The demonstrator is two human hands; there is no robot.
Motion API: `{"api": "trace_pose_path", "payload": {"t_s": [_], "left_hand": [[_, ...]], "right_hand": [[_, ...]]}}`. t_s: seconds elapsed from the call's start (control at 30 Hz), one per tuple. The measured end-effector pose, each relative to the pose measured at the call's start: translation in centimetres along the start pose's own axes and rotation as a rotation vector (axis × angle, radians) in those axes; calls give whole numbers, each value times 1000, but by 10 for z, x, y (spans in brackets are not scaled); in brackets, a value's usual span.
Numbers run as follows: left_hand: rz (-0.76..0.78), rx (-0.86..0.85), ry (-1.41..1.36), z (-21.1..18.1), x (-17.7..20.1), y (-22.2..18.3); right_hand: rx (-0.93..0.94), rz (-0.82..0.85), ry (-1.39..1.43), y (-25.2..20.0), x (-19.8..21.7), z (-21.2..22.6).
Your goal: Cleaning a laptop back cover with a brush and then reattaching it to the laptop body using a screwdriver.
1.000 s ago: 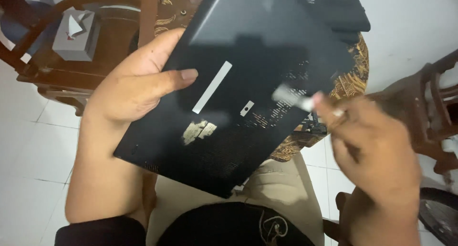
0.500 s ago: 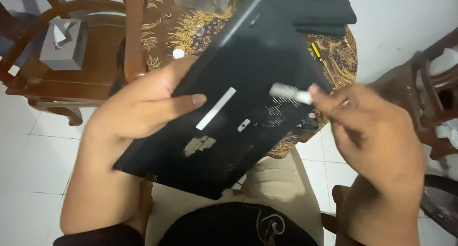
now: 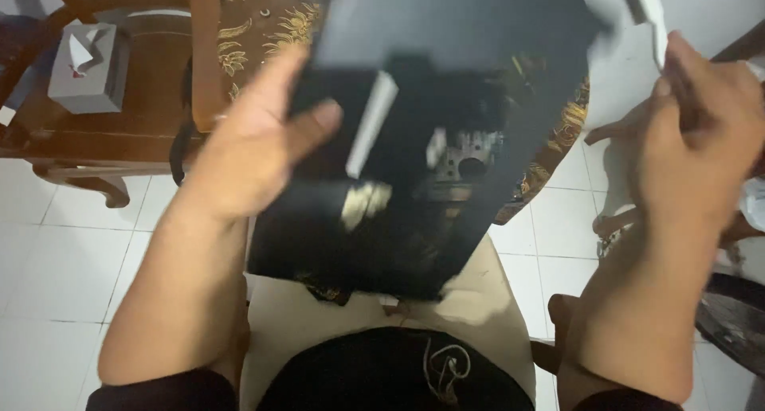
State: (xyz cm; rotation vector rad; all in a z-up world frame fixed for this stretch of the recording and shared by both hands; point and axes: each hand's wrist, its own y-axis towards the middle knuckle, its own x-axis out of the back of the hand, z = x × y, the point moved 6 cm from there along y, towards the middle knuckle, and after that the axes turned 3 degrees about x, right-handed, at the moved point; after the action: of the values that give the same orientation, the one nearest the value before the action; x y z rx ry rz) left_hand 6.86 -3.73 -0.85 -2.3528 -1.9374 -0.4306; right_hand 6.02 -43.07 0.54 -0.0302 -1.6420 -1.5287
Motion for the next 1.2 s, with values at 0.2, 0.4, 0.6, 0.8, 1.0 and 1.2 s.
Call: {"api": "trace_pose_path", "payload": {"t_s": [0.2,0.4,0.6,0.8,1.0,1.2], "left_hand": [[-278,-75,-1034,31,24,13],[-138,-196,-1188,28,34,15],[-145,-212,-1219,31,40,14],[-267,-341,-1172,30,38,8],[-399,31,-1027,33,25,3],[-21,304,-793,27,-7,-3]], "right_hand": [[-333,148,-54,-23,-78,-74],[-526,307,-50,-51,-133,-90],[-352,339,-181,-48,-142,-74],[-366,362,-58,-30,-134,-45],[-843,170,1177,-26,-127,-33],[-327,592,1866,-1,-105,88]]}}
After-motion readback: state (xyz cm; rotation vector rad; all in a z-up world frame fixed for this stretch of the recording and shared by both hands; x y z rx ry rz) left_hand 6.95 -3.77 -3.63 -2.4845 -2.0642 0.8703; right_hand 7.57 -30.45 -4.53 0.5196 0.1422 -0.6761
